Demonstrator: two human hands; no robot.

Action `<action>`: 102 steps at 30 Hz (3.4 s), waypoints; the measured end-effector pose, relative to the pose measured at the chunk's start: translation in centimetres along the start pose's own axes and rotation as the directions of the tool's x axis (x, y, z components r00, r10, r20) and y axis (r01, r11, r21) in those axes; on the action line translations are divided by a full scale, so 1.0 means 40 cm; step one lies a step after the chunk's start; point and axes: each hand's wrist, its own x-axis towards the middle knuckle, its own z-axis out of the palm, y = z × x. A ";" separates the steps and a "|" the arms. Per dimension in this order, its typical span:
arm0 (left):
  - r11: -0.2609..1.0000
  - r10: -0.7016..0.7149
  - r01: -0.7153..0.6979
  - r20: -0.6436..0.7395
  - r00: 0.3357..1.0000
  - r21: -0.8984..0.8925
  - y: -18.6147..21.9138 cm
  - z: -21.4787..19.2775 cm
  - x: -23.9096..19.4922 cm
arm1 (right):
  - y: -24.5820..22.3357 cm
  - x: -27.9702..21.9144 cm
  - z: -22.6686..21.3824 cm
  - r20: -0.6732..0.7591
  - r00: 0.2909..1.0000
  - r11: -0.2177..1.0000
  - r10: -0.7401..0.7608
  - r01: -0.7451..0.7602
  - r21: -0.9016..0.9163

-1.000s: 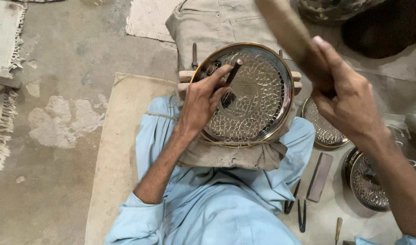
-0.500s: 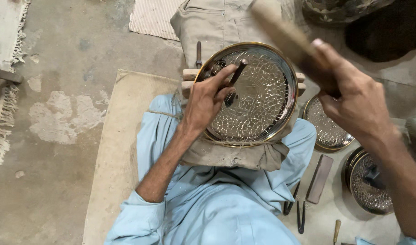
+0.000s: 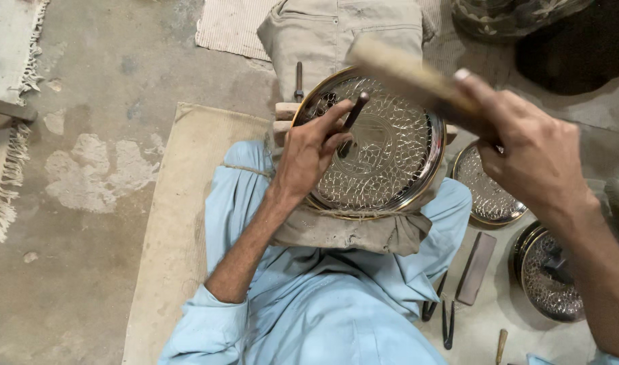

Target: The person sits on the floor and uses a hammer and chisel to engrave a decorative pattern into a round metal plate. The plate is held steady on a cushioned support while the person repeatedly strikes the chisel to create a textured design.

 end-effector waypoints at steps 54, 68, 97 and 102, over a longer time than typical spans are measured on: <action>0.855 -0.504 0.461 -0.172 0.846 -0.239 0.091 -0.117 -0.161 | 0.033 0.012 0.065 -0.046 0.974 0.857 0.221 -0.172 0.486; 0.633 -0.641 0.552 0.031 0.766 -0.543 0.090 -0.095 -0.236 | -0.008 0.163 0.123 -0.021 0.975 0.757 0.222 -0.159 0.634; 0.766 -0.515 0.472 0.023 0.857 -0.437 0.079 -0.123 -0.094 | -0.018 -0.027 0.176 -0.177 0.916 0.698 0.360 -0.139 0.702; 0.822 -0.460 0.430 0.010 0.888 -0.372 0.078 -0.108 -0.016 | -0.020 -0.046 0.189 0.028 0.879 0.538 0.475 -0.316 0.781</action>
